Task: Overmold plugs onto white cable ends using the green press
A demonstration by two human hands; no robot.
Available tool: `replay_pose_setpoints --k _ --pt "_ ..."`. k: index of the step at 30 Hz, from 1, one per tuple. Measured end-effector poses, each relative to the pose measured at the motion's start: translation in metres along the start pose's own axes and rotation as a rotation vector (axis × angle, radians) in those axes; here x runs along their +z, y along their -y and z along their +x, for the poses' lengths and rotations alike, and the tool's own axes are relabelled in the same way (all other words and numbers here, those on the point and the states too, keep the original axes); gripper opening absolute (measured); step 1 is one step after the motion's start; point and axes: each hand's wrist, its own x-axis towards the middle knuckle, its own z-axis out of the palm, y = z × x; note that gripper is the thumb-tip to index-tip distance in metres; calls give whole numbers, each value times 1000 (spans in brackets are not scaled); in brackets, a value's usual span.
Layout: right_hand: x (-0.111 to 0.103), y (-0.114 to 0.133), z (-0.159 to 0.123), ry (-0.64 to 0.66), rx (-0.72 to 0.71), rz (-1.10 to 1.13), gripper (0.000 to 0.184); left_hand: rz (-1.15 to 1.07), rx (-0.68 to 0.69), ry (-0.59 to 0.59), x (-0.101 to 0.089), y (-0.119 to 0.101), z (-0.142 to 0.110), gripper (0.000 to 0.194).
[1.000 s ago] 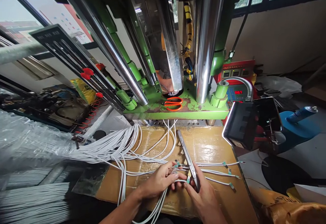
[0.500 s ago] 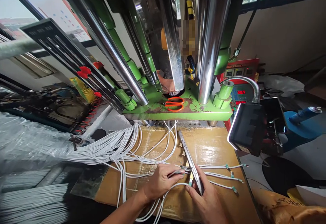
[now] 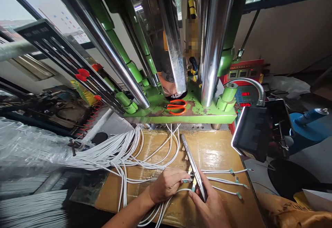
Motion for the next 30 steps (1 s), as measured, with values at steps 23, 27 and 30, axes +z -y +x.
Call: replay_pose_setpoints --k 23,27,30 --pt "-4 7 -3 -55 5 27 69 15 51 -18 0 1 -3 30" --pt "-4 11 -3 -83 -12 68 62 13 36 -11 -2 0 -2 30" --pt "-2 12 -3 -109 -19 62 61 3 48 -9 -3 -1 -2 31"
